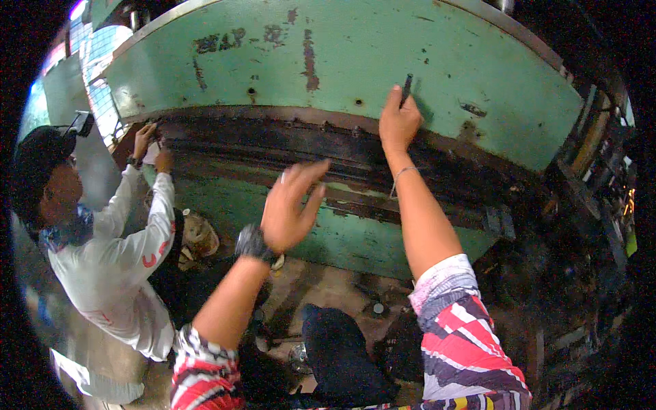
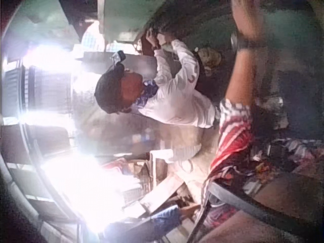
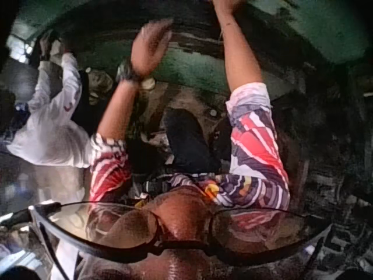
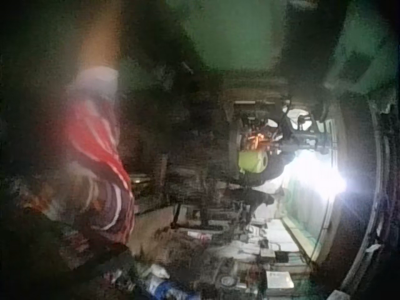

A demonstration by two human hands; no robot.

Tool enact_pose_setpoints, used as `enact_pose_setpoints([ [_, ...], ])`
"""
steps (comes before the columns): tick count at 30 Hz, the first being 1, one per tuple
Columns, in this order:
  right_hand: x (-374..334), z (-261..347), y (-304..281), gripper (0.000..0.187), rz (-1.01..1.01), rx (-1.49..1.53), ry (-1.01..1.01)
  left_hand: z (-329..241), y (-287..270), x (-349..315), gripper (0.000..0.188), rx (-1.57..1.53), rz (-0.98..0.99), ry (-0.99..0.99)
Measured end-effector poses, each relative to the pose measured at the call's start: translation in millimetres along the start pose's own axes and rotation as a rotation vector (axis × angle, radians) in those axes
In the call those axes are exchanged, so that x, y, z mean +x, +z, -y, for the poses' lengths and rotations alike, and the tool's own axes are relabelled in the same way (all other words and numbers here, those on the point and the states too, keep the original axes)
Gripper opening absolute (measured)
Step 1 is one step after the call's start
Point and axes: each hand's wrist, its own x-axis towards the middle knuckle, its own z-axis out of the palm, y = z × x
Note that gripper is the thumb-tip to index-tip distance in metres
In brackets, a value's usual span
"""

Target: The person sits on the floor and uses a metal rod and hammer to tap and adjust components on a large green industrial machine. They repeatedly insert the rod into slots and strike it to loosen or align parts while another person works nearby.

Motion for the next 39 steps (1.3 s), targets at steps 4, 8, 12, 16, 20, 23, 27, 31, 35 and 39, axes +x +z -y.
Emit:
enact_pose_setpoints([
  [4, -14, -1, 3, 0.046, 0.116, 0.091, -0.003, -10, 9, 127, 0.059, 0.394, 0.017, 0.366],
  [8, 21, -104, 0, 0.033, 0.184, -0.427, -0.467, -16, 100, 244, 0.041, 0.761, -0.185, 0.96],
  [12, 14, -115, -9, 0.046, 0.203, -0.031, -0.296, 16, 158, 260, 0.024, 1.084, 0.242, 0.889],
  [16, 26, -96, -17, 0.037, 0.194, 0.028, -0.284, 4, 175, 261, 0.02, 1.093, 0.01, 0.878],
  [20, 12, -106, -20, 0.027, 0.355, -0.109, -0.219, 9, 173, 245, 0.022, 0.954, 0.1, 0.664],
  [23, 14, -107, -17, 0.021, 0.289, 0.139, -0.175, -20, 145, 246, 0.033, 0.705, 0.425, 0.399],
  [27, -1, -80, 8, 0.021, 0.332, 0.008, -0.162, -7, 126, 234, 0.015, 0.829, 0.155, 0.525],
  [31, -29, -10, 4, 0.022, 0.369, 0.062, -0.249, 33, 96, 211, 0.014, 0.949, 0.118, 0.603],
  [35, -51, 9, 16, 0.014, 0.635, -0.351, -0.471, 100, 58, 164, 0.025, 0.944, 0.179, 0.419],
  [39, -90, 21, 12, 0.013, 0.978, -0.439, -0.707, 149, 31, 55, 0.039, 0.926, 0.298, 0.291],
])
